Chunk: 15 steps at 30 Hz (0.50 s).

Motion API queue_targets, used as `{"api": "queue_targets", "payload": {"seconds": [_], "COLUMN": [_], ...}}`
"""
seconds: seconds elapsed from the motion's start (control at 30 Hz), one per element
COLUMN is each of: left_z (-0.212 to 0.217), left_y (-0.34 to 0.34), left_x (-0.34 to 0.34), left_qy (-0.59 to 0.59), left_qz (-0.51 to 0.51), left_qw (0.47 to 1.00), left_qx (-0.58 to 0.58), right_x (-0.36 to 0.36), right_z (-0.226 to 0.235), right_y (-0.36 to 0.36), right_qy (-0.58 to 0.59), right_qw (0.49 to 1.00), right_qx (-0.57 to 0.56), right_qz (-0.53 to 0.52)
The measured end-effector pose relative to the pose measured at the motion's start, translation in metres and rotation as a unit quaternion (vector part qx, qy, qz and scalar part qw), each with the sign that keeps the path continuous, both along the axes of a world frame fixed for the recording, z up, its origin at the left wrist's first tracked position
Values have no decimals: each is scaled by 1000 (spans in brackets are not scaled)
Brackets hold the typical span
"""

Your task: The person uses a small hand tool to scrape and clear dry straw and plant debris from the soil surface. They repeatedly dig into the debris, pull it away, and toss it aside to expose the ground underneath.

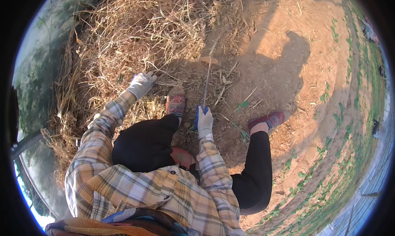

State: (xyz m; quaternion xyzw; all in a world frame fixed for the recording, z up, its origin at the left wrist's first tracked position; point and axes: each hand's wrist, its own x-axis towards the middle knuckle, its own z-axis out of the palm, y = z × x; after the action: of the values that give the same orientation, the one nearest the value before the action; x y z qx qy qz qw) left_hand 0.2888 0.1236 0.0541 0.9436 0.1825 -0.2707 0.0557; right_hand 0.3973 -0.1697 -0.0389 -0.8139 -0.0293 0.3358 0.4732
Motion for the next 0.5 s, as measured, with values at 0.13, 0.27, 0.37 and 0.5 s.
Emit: {"api": "queue_targets", "payload": {"seconds": [0.13, 0.27, 0.37, 0.5], "left_z": [-2, 9, 3, -4], "left_y": [2, -19, -38, -36], "left_x": [-9, 18, 45, 86], "left_qy": [-98, -200, -71, 30], "left_qz": [8, -55, -113, -144], "left_qw": [993, 975, 991, 989], "left_qx": [58, 80, 8, 14], "right_x": [1, -11, -20, -31], "right_z": [10, 21, 26, 19], "right_y": [18, 23, 21, 0], "right_qy": [45, -27, -37, -17], "right_qw": [997, 985, 972, 966], "right_qx": [-46, -107, -154, -181], "right_qz": [41, 136, 173, 185]}}
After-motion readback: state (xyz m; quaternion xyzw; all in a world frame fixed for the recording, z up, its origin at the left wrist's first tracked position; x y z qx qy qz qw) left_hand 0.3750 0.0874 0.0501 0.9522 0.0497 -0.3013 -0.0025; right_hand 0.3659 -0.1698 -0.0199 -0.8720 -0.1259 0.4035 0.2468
